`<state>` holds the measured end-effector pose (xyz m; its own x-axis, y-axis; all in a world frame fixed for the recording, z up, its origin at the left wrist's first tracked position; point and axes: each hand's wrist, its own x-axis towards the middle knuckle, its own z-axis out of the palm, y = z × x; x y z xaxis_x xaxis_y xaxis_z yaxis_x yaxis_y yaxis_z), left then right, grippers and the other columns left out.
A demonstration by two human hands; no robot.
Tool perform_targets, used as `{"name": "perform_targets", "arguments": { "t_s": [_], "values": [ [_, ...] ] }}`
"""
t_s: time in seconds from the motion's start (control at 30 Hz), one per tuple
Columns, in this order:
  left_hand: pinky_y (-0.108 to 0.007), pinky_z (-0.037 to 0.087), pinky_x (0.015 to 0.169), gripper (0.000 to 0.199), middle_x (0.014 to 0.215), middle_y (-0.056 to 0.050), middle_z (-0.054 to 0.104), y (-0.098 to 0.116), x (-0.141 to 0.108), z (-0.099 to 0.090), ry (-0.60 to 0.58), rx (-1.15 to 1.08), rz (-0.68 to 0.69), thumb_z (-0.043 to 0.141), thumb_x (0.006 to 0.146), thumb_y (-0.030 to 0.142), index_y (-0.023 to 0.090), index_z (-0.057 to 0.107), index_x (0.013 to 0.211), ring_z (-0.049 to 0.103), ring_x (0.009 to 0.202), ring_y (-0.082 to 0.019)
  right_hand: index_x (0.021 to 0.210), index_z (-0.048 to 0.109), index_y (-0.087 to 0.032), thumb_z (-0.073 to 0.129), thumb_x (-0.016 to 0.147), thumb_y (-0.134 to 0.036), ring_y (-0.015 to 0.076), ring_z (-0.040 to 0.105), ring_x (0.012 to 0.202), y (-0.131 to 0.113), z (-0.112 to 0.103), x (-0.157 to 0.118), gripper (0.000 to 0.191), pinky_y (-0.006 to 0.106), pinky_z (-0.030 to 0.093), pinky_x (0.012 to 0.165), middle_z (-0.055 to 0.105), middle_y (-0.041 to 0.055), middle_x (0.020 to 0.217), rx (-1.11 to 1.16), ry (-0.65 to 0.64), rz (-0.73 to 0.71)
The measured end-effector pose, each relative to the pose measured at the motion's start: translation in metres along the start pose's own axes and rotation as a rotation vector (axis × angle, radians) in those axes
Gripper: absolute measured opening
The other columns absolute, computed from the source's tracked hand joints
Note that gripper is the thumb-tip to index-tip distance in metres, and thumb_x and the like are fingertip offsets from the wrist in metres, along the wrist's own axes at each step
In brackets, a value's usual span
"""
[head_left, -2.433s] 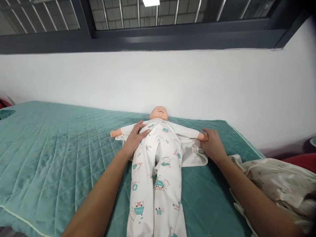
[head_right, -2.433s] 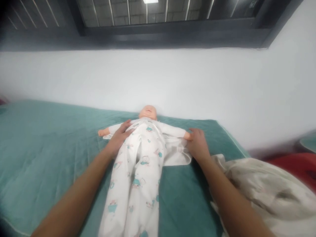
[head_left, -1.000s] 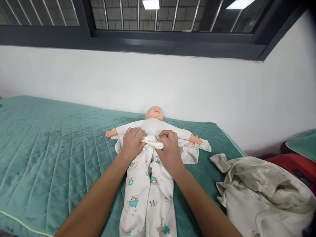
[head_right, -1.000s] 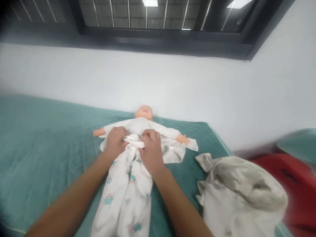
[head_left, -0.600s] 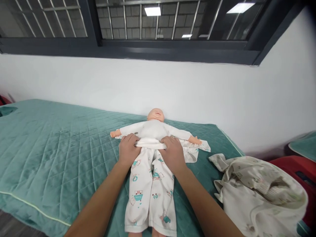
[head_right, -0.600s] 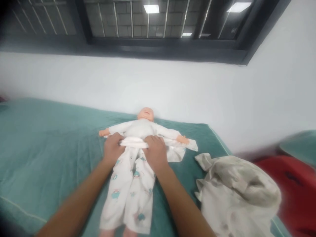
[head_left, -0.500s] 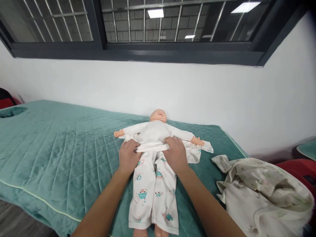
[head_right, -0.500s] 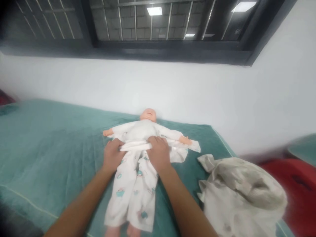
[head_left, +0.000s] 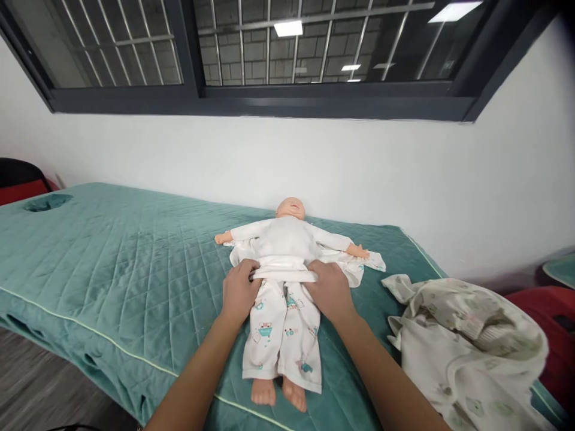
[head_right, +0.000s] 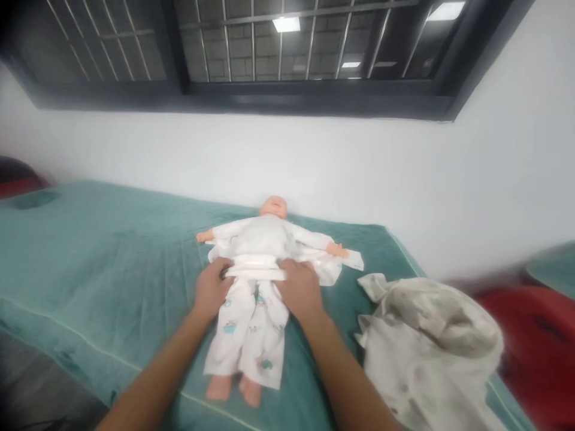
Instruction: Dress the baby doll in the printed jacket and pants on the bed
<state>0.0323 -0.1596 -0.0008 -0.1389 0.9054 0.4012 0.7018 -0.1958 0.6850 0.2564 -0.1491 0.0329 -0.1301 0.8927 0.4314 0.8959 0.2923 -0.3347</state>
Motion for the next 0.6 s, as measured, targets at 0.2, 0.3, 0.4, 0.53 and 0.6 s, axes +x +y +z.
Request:
{"name": "perform_targets", "arguments": {
  "t_s": [0.2, 0.3, 0.4, 0.53, 0.6],
  "values": [
    [-0.034, 0.045, 0.081, 0.035, 0.104, -0.003, 0.064, 0.001, 0.002, 0.001, 0.006, -0.15, -0.054, 0.053, 0.074, 0.011, 0.023, 0.056, 0.108, 0.062, 0.094, -0.021, 0.079, 0.058, -0.023, 0.062, 0.085, -0.047, 0.0188, 0.057, 0.072, 0.0, -0.005, -0.025, 0.025, 0.029, 0.039, 0.066, 0.063, -0.0014, 0.074, 0.447, -0.145, 0.141],
    [-0.033, 0.046, 0.08, 0.03, 0.107, -0.003, 0.061, 0.004, 0.005, 0.001, 0.013, -0.23, -0.033, 0.055, 0.078, 0.016, 0.022, 0.057, 0.107, 0.06, 0.093, -0.02, 0.081, 0.057, -0.023, 0.066, 0.082, -0.048, 0.0186, 0.055, 0.074, 0.001, -0.003, -0.022, 0.027, 0.03, 0.04, 0.069, 0.061, -0.0016, 0.078, 0.504, -0.1, 0.16],
    [-0.032, 0.047, 0.078, 0.022, 0.104, -0.002, 0.062, 0.01, 0.008, 0.003, 0.005, -0.274, -0.055, 0.055, 0.081, 0.02, 0.023, 0.058, 0.102, 0.06, 0.089, -0.019, 0.078, 0.054, -0.022, 0.068, 0.08, -0.049, 0.0195, 0.054, 0.079, 0.003, -0.001, -0.018, 0.03, 0.032, 0.04, 0.073, 0.059, 0.0003, 0.084, 0.524, -0.053, 0.171],
    [-0.033, 0.046, 0.08, 0.017, 0.099, -0.003, 0.062, 0.017, 0.02, 0.01, 0.043, -0.307, -0.016, 0.054, 0.082, 0.021, 0.022, 0.056, 0.099, 0.059, 0.092, -0.02, 0.078, 0.054, -0.022, 0.07, 0.081, -0.049, 0.0196, 0.054, 0.084, 0.005, -0.001, -0.015, 0.031, 0.033, 0.041, 0.077, 0.056, 0.0013, 0.089, 0.659, -0.014, 0.139],
    [-0.034, 0.045, 0.083, 0.015, 0.097, -0.003, 0.062, 0.019, 0.03, 0.016, 0.045, -0.322, 0.009, 0.053, 0.083, 0.021, 0.021, 0.055, 0.098, 0.058, 0.094, -0.02, 0.078, 0.055, -0.022, 0.071, 0.08, -0.047, 0.0203, 0.055, 0.091, 0.008, -0.001, -0.014, 0.03, 0.032, 0.042, 0.078, 0.056, 0.0027, 0.096, 0.736, 0.02, 0.115]
  ]
}}
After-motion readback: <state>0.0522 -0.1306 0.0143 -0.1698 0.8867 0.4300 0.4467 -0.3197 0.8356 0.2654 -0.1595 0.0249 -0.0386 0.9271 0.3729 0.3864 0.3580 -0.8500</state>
